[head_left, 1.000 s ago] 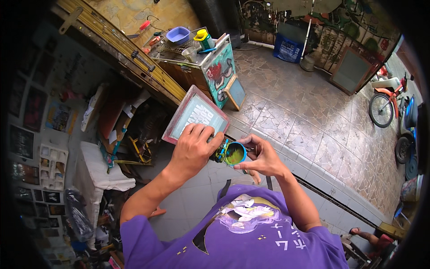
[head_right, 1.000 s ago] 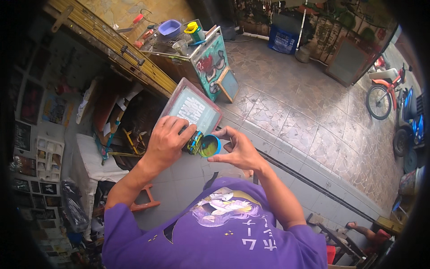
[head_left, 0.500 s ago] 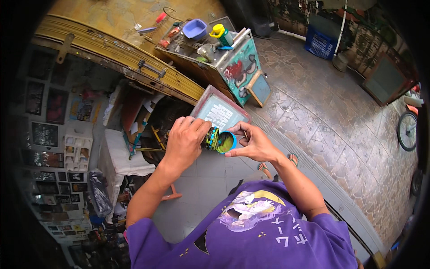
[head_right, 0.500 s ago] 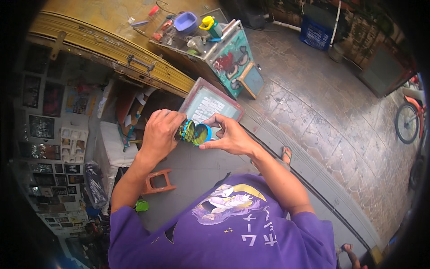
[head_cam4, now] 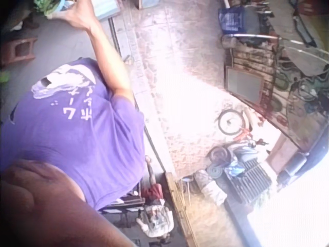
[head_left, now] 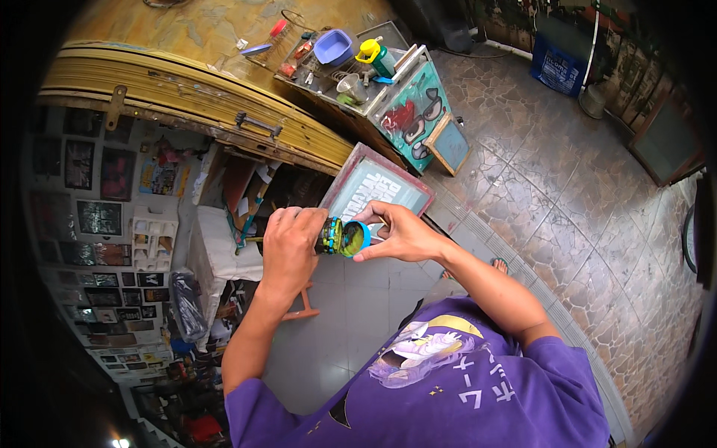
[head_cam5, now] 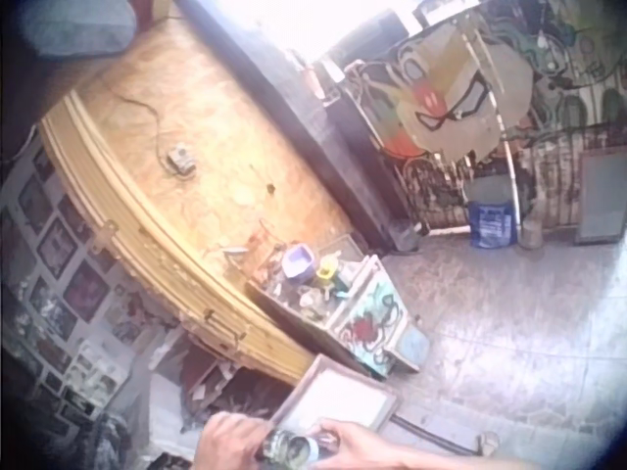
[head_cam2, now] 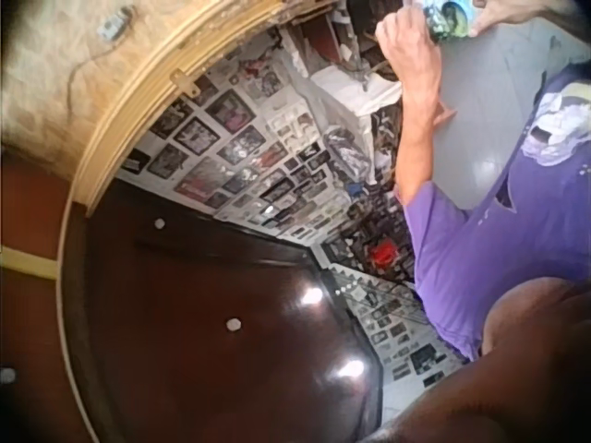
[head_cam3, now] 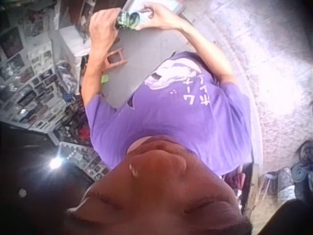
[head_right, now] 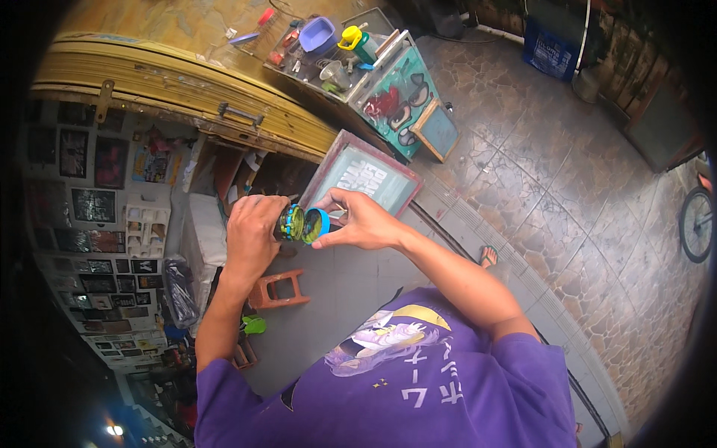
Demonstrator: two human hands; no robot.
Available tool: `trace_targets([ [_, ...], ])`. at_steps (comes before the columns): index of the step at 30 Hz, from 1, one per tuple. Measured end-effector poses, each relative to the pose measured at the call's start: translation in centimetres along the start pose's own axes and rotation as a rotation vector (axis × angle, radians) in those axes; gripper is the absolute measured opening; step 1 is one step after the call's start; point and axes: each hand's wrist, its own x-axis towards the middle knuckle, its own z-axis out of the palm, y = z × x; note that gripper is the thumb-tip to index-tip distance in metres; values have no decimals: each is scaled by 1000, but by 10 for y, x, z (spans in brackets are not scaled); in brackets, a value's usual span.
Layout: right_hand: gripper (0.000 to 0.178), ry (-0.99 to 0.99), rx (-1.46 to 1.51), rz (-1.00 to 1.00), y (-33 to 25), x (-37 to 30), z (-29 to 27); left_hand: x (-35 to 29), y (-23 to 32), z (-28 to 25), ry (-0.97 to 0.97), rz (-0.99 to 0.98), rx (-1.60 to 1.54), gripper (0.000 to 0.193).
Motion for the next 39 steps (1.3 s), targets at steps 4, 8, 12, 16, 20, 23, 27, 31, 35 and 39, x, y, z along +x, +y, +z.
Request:
trace_targets([
  [4, 58, -21, 62, -39, 3, 1, -2, 3, 6, -5, -28, -37, 22, 46],
  [8, 56, 11, 62, -64, -5, -3, -6, 4, 10, -2, -7, -60, 23, 47],
  [12, 57, -34, 55, -12, -10, -4, -7, -4, 15, -2, 27, -98, 5, 45],
  [16, 59, -59, 20, -17, -16, -8, -9, -10, 22, -4, 59, -135, -17, 45],
  [20, 57, -92, 52, 18, -16, -13, -8, -21, 25, -2, 79, -208, -94, 47],
  [23, 61, -116, 109, 34, -16, -18, -4, -33, 32, 0, 92, -296, -173, 47],
  [27, 62, -159, 66, 59, -12, -25, 0, -53, 41, 9, 97, -396, -237, 49],
  [31, 62, -206, 116, 102, -15, -36, 3, -67, 48, 13, 72, -470, -354, 55],
  [35, 62, -239, 140, 148, -18, -47, 4, -81, 57, 25, 98, -569, -577, 56],
  [39, 63, -276, 97, 172, -15, -54, 3, -95, 70, 32, 86, -701, -775, 56],
])
